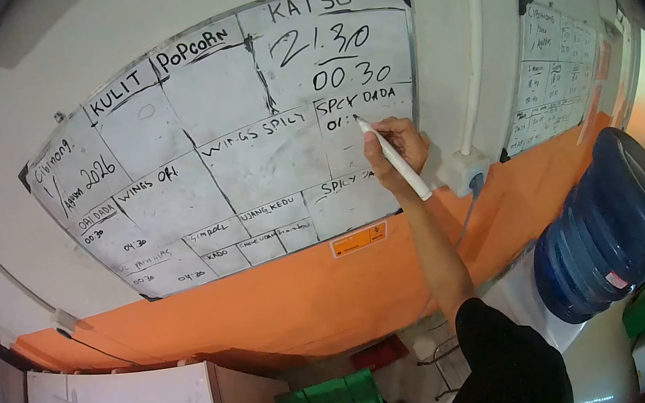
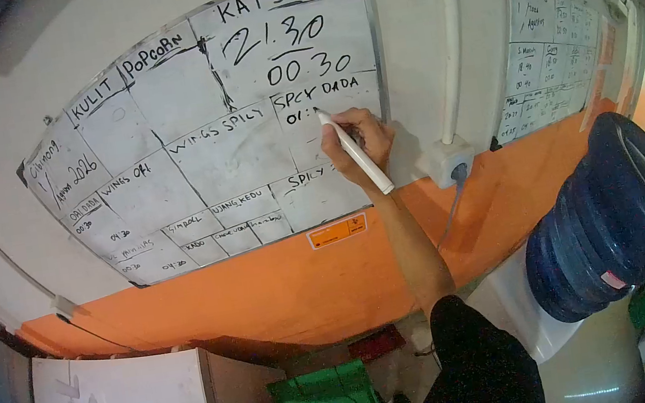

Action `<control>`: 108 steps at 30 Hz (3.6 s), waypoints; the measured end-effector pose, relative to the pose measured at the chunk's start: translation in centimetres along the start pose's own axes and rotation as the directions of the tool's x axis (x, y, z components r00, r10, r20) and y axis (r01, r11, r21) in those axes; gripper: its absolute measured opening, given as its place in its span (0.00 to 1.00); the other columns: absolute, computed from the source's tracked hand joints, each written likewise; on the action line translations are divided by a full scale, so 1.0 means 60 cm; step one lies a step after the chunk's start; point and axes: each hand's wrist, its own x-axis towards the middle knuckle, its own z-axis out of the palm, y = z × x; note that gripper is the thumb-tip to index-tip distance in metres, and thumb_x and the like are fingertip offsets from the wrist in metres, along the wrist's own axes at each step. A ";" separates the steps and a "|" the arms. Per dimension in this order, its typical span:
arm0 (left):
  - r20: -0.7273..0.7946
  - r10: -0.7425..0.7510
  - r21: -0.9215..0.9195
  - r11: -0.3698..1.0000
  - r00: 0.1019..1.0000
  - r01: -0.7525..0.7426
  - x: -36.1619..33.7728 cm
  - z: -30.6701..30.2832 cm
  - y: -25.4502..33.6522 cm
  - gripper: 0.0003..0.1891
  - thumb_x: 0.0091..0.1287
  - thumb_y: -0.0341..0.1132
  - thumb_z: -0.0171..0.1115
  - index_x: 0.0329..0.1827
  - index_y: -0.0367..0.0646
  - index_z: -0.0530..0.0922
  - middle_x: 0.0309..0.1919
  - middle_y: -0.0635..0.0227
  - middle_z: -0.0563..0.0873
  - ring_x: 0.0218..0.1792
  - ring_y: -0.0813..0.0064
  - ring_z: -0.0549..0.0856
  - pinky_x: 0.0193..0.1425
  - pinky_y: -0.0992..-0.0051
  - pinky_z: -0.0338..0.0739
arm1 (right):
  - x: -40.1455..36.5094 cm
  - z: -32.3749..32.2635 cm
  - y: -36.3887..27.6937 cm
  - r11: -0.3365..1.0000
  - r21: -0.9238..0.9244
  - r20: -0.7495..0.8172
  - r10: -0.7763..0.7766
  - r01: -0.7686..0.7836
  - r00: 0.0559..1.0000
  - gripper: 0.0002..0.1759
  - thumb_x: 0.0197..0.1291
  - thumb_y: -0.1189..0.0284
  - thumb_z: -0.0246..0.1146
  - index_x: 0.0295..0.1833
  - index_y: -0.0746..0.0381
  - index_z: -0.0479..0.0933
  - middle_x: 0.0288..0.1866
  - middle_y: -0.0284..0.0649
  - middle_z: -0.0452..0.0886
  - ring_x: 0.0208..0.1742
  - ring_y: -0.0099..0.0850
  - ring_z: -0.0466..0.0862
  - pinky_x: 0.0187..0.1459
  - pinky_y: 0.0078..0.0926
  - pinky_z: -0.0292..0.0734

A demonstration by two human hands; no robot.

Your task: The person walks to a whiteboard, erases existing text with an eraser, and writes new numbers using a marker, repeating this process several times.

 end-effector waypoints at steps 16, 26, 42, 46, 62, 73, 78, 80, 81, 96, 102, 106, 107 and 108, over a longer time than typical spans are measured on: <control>-0.001 -0.006 0.005 1.000 1.000 0.006 -0.001 0.005 -0.001 0.20 0.78 0.39 0.45 0.46 0.23 0.74 0.45 0.38 0.75 0.51 0.40 0.73 0.57 0.50 0.68 | -0.013 0.009 -0.009 0.995 0.097 0.030 0.027 -0.030 0.999 0.09 0.60 0.74 0.68 0.42 0.66 0.76 0.29 0.40 0.82 0.26 0.20 0.82 0.29 0.16 0.77; -0.068 -0.051 -0.052 0.997 0.996 0.048 0.001 -0.011 0.017 0.13 0.75 0.32 0.48 0.49 0.27 0.72 0.49 0.41 0.74 0.52 0.42 0.72 0.58 0.55 0.68 | -0.020 0.004 -0.015 0.937 0.205 -0.001 0.289 -0.283 0.957 0.10 0.70 0.69 0.59 0.49 0.65 0.72 0.29 0.40 0.79 0.24 0.21 0.75 0.24 0.15 0.67; -0.100 0.039 -0.003 0.999 0.994 -0.039 0.000 0.016 -0.010 0.20 0.79 0.38 0.44 0.44 0.25 0.75 0.44 0.40 0.76 0.49 0.43 0.74 0.55 0.51 0.69 | 0.018 0.037 -0.019 0.964 -0.254 -0.064 -0.096 0.077 0.993 0.22 0.48 0.75 0.79 0.47 0.59 0.77 0.39 0.37 0.75 0.38 0.30 0.75 0.35 0.27 0.70; -0.021 -0.018 0.010 1.000 1.000 0.018 0.002 0.019 -0.017 0.20 0.79 0.38 0.43 0.45 0.25 0.75 0.46 0.39 0.76 0.50 0.42 0.73 0.57 0.51 0.69 | 0.026 0.046 -0.024 0.935 -0.341 -0.053 -0.122 0.097 0.991 0.23 0.46 0.74 0.80 0.47 0.59 0.77 0.38 0.37 0.74 0.38 0.31 0.74 0.38 0.28 0.69; 0.007 -0.009 0.018 1.000 1.000 0.009 0.003 0.012 -0.017 0.21 0.78 0.39 0.43 0.47 0.24 0.75 0.48 0.39 0.76 0.52 0.42 0.72 0.59 0.50 0.67 | -0.012 0.019 -0.020 0.984 0.091 0.052 0.147 -0.152 0.988 0.07 0.59 0.77 0.68 0.39 0.68 0.76 0.27 0.39 0.83 0.25 0.19 0.82 0.26 0.16 0.75; -0.076 0.010 -0.028 1.000 0.997 -0.012 -0.002 0.015 -0.010 0.22 0.79 0.40 0.43 0.40 0.24 0.74 0.43 0.41 0.74 0.50 0.43 0.72 0.56 0.50 0.67 | -0.012 0.026 -0.013 0.992 0.071 0.037 0.102 -0.104 0.994 0.08 0.58 0.78 0.69 0.38 0.66 0.76 0.24 0.37 0.82 0.24 0.18 0.81 0.24 0.15 0.75; -0.039 0.017 0.056 0.998 0.999 -0.015 -0.001 0.007 -0.002 0.22 0.79 0.39 0.44 0.42 0.24 0.77 0.43 0.41 0.77 0.50 0.43 0.74 0.57 0.52 0.69 | -0.012 0.024 -0.011 0.997 0.046 0.078 0.061 -0.064 0.995 0.08 0.56 0.80 0.68 0.38 0.65 0.75 0.24 0.37 0.81 0.22 0.17 0.80 0.24 0.15 0.74; -0.046 0.026 0.035 0.999 0.999 -0.024 -0.004 0.011 -0.005 0.21 0.79 0.39 0.44 0.41 0.24 0.76 0.42 0.41 0.76 0.49 0.44 0.73 0.56 0.51 0.68 | -0.011 0.027 -0.010 0.997 0.036 0.056 0.060 -0.062 0.997 0.08 0.57 0.79 0.68 0.38 0.66 0.75 0.24 0.37 0.81 0.22 0.17 0.79 0.24 0.14 0.74; -0.054 0.037 0.017 0.999 0.998 -0.036 -0.003 0.012 -0.007 0.21 0.78 0.39 0.44 0.39 0.24 0.74 0.42 0.42 0.75 0.49 0.44 0.73 0.55 0.50 0.68 | -0.012 0.028 -0.010 0.998 0.026 0.031 0.060 -0.061 0.998 0.08 0.57 0.79 0.68 0.39 0.66 0.75 0.25 0.37 0.81 0.23 0.18 0.79 0.24 0.14 0.74; -0.050 0.008 0.029 1.000 0.999 -0.007 -0.001 0.014 -0.009 0.21 0.78 0.39 0.45 0.43 0.25 0.77 0.44 0.41 0.76 0.50 0.44 0.73 0.58 0.50 0.68 | -0.011 0.004 0.005 0.996 0.043 -0.026 0.076 -0.075 0.997 0.10 0.59 0.75 0.69 0.39 0.65 0.74 0.27 0.37 0.82 0.24 0.18 0.80 0.25 0.15 0.75; -0.066 0.034 0.064 0.998 0.997 -0.030 -0.003 0.014 -0.008 0.22 0.78 0.40 0.45 0.40 0.24 0.76 0.44 0.39 0.76 0.49 0.43 0.74 0.57 0.50 0.68 | -0.014 -0.002 0.005 1.000 -0.028 -0.008 0.011 -0.011 1.000 0.09 0.58 0.76 0.69 0.38 0.65 0.74 0.25 0.37 0.81 0.23 0.18 0.81 0.24 0.14 0.74; -0.053 0.009 0.064 0.998 0.999 -0.006 -0.001 0.007 0.002 0.22 0.78 0.40 0.46 0.40 0.24 0.76 0.44 0.39 0.76 0.49 0.42 0.74 0.57 0.50 0.68 | -0.017 -0.010 0.015 0.997 0.052 -0.114 0.055 -0.050 0.992 0.09 0.58 0.76 0.69 0.38 0.64 0.74 0.24 0.36 0.81 0.22 0.18 0.80 0.23 0.14 0.73; -0.049 -0.005 0.046 0.999 0.999 0.007 -0.002 0.003 0.008 0.22 0.78 0.40 0.46 0.41 0.24 0.77 0.44 0.39 0.77 0.49 0.42 0.74 0.57 0.50 0.68 | -0.017 -0.009 0.013 0.998 0.051 -0.114 0.054 -0.048 0.992 0.09 0.58 0.76 0.69 0.38 0.64 0.74 0.24 0.36 0.81 0.22 0.18 0.80 0.23 0.14 0.73; -0.046 -0.018 0.027 0.999 0.999 0.019 -0.003 0.001 0.013 0.22 0.78 0.40 0.46 0.41 0.24 0.77 0.43 0.40 0.77 0.49 0.42 0.74 0.57 0.50 0.68 | -0.017 -0.007 0.010 0.998 0.024 -0.129 0.065 -0.063 0.989 0.09 0.58 0.76 0.69 0.38 0.64 0.74 0.24 0.35 0.80 0.22 0.18 0.80 0.23 0.13 0.72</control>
